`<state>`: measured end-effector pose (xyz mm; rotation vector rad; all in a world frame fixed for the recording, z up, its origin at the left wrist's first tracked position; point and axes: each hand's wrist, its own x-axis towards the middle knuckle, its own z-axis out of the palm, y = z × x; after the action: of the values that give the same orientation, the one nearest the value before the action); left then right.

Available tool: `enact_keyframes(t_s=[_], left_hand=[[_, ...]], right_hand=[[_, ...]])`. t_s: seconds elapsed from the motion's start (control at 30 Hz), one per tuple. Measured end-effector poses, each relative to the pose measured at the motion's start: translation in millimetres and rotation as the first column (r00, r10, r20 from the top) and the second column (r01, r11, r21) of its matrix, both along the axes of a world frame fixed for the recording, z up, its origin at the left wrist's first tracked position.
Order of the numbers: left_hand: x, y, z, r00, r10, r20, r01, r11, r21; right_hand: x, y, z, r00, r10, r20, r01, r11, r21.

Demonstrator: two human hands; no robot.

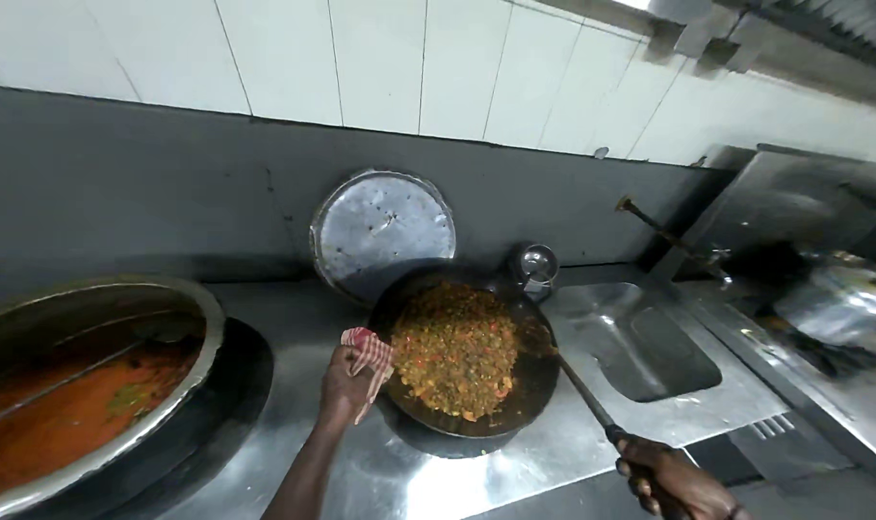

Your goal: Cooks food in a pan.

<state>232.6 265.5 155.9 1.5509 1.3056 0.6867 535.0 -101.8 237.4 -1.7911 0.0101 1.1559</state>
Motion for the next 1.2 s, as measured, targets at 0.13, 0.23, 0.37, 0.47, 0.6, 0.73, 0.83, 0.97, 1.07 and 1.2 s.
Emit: enact_keyframes(t_s=[0.13, 0.23, 0.37, 0.47, 0.6, 0.73, 0.83, 0.97, 1.07, 1.2], left_hand=[[5.5, -2.7, 6.7, 0.998, 0.067, 0.001, -0.067, 0.997, -0.022], [7.6, -5.6, 10.2, 0.996, 0.091, -0.004, -0.091, 0.995, -0.047], [10.8, -9.1, 13.5, 0.992, 0.125, -0.006, -0.126, 0.991, -0.052], [13.9, -11.9, 17.9, 0.988, 0.141, -0.057, -0.144, 0.987, -0.065], [12.8, -14.8, 18.4, 0.989, 0.129, -0.073, -0.134, 0.988, -0.075], [11.9, -16.5, 13.8, 0.992, 0.125, -0.034, -0.126, 0.991, -0.035], [6.4, -26.9, 12.4, 0.986, 0.126, -0.107, -0.123, 0.992, 0.04], [-18.8, -47.3, 7.2, 0.955, 0.201, -0.217, -0.177, 0.976, 0.127], [-50.5, -57.8, -6.4, 0.899, 0.173, -0.403, -0.114, 0.979, 0.167], [-96.5, -63.8, -53.9, 0.772, -0.147, -0.618, 0.17, 0.985, -0.023]], right_hand=[[111.2, 46.0, -8.9, 0.989, 0.092, -0.119, -0.092, 0.996, 0.001], [182.4, 106.6, -6.8, 0.929, 0.364, -0.07, -0.366, 0.93, -0.016], [222.9, 206.7, 12.3, 0.693, 0.718, 0.065, -0.708, 0.695, -0.123], [217.0, 267.6, 31.7, 0.437, 0.886, 0.156, -0.846, 0.464, -0.263], [169.1, 286.3, 58.8, 0.142, 0.97, 0.196, -0.904, 0.208, -0.374], [132.6, 232.9, 74.5, -0.245, 0.938, 0.244, -0.788, -0.046, -0.614], [119.0, 169.6, 97.3, -0.474, 0.856, 0.206, -0.549, -0.105, -0.829], [135.1, 80.2, 127.9, -0.562, 0.795, 0.228, -0.306, 0.056, -0.95], [130.2, 24.2, 161.6, -0.511, 0.831, 0.221, -0.234, 0.113, -0.966], [87.4, -5.8, 180.3, -0.293, 0.954, 0.06, -0.194, 0.003, -0.981]])
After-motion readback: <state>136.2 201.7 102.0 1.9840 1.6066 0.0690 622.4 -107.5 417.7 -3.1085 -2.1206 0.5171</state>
